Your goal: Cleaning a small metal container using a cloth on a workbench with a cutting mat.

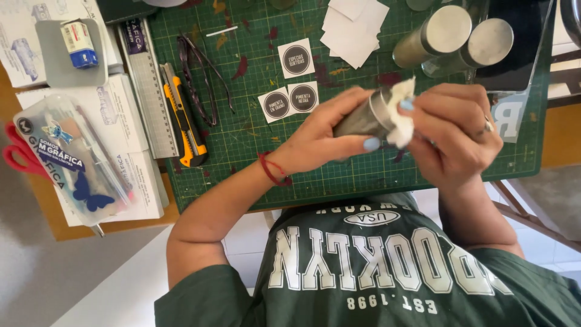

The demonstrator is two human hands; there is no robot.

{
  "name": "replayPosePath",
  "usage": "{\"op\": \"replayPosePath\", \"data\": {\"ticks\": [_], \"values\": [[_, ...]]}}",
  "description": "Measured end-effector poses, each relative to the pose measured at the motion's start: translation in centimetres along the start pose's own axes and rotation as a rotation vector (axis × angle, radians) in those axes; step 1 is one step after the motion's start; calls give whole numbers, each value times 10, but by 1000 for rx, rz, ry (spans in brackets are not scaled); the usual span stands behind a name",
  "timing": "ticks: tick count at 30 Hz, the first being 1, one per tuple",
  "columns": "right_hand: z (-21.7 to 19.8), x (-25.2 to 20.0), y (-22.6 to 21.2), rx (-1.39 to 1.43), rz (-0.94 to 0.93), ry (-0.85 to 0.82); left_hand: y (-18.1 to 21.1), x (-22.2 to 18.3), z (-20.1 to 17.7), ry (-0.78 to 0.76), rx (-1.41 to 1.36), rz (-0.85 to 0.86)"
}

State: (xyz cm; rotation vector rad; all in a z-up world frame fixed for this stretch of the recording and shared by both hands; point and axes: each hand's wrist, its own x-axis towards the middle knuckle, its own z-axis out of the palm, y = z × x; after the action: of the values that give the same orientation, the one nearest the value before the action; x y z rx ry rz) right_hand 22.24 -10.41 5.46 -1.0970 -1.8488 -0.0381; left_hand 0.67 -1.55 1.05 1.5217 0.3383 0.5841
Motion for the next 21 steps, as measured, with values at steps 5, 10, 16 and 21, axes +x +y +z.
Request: {"op": "replayPosePath", "data": {"ticks": [5,10,16,21], "values": [[-7,-2,4,79,-147,54,-11,-5,-5,-237,-427,-123],[-24,-5,-6,19,-73,-47,-28,-9,-8,-307,-408,-99],[-31,-21,-8,82,96,-67,-1,6,-2,-299,-220,105],[-52,-77,32,14,-9,38,-27,4,10,-225,-371,69]]}}
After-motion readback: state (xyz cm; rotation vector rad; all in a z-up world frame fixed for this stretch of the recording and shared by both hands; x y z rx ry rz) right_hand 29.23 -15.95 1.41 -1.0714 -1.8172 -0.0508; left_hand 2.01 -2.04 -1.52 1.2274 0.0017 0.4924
